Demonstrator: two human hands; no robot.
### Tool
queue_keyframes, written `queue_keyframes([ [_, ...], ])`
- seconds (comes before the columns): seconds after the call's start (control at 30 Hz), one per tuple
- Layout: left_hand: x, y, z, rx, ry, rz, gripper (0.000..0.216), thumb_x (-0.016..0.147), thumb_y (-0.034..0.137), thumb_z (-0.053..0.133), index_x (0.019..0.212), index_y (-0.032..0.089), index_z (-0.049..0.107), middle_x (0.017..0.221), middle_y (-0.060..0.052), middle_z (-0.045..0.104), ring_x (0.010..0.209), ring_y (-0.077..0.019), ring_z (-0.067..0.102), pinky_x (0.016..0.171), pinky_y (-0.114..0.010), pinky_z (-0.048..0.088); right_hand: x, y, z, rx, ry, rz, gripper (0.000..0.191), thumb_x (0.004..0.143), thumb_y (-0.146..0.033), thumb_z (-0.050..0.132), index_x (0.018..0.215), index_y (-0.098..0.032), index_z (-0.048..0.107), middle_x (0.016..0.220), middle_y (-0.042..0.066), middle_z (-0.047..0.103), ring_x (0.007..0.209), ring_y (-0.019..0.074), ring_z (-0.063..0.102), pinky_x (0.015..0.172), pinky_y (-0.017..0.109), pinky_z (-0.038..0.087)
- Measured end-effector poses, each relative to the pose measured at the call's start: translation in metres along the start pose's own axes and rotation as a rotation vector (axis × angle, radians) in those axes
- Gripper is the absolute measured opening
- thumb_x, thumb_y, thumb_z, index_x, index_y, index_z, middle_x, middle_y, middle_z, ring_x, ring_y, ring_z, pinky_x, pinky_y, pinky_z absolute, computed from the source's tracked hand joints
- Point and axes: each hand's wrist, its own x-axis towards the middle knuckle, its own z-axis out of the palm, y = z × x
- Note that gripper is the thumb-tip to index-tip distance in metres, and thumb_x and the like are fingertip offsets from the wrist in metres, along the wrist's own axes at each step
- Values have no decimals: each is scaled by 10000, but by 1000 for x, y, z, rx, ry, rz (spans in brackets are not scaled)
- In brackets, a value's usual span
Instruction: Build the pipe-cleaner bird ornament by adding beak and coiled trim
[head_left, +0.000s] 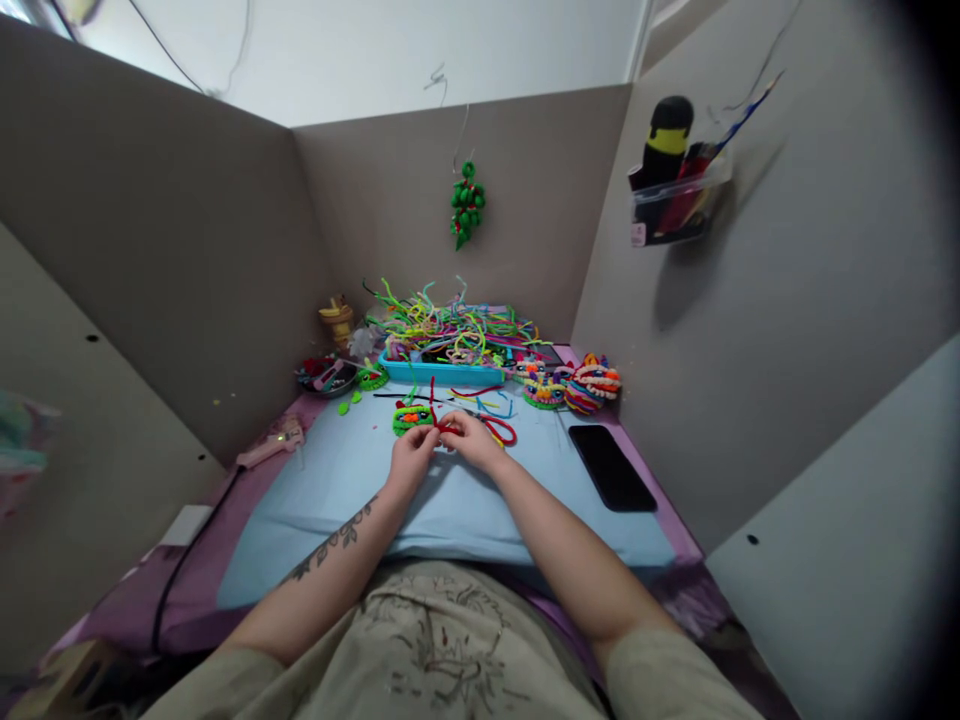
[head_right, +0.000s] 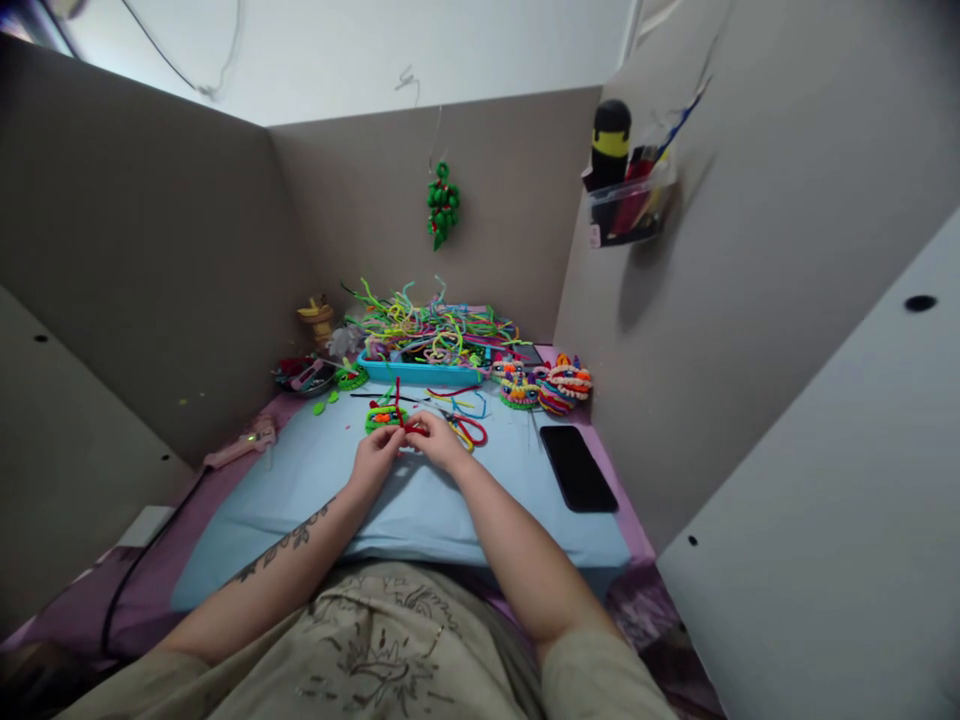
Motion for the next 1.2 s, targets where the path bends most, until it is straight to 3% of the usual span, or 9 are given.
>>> queue_keyframes([
  [0.23, 1, 2, -1, 9, 32, 0, 323, 712, 468, 643, 758, 148, 643, 649, -15, 642, 596, -140, 582, 537, -230, 453, 2, 4, -1, -42, 32, 9, 166, 755, -269, 576, 897, -190, 540, 642, -42, 562, 557, 114, 545, 526, 221, 414],
  [0.43, 0, 5, -2, 35, 36, 0, 346, 700, 480, 653, 788, 146, 677, 675, -34, 670, 621, -155, 596, 548, -240, 460, 4, 10, -8, -115, 77, -1, 116, 765, -290, 550, 730, -179, 547, 589, -41, 537, 530, 106, 514, 503, 211, 389],
  [0.73, -5, 9, -1, 178, -17, 22, 306, 725, 440, 623, 743, 147, 707, 578, -4, 628, 507, -129, 509, 488, -230, 371, 5, 17, -16, -226, 95, -17, 78, 720, -221, 573, 688, -169, 622, 617, -26, 594, 594, 122, 526, 552, 219, 380],
  [0.9, -4, 9, 1, 267, -23, 96, 270, 742, 397, 602, 597, 171, 623, 502, 27, 532, 506, -127, 451, 498, -234, 320, 6, 17, -15, -198, 99, -13, 98, 721, -238, 578, 757, -173, 642, 659, -17, 616, 621, 128, 552, 579, 230, 415],
  [1.03, -2, 6, 0, 299, 17, 137, 265, 789, 375, 533, 601, 189, 557, 517, 30, 490, 533, -137, 437, 522, -243, 319, 7, 16, -13, -126, 107, 5, 215, 744, -277, 545, 920, -173, 612, 661, -21, 602, 564, 118, 554, 535, 224, 428],
  [1.2, -2, 4, -1, 320, 6, 159, 284, 803, 412, 504, 616, 200, 529, 529, 30, 477, 542, -144, 435, 531, -246, 320, 8, 15, -15, -81, 119, 13, 173, 749, -339, 540, 768, -169, 566, 612, -27, 572, 507, 102, 512, 487, 212, 405],
])
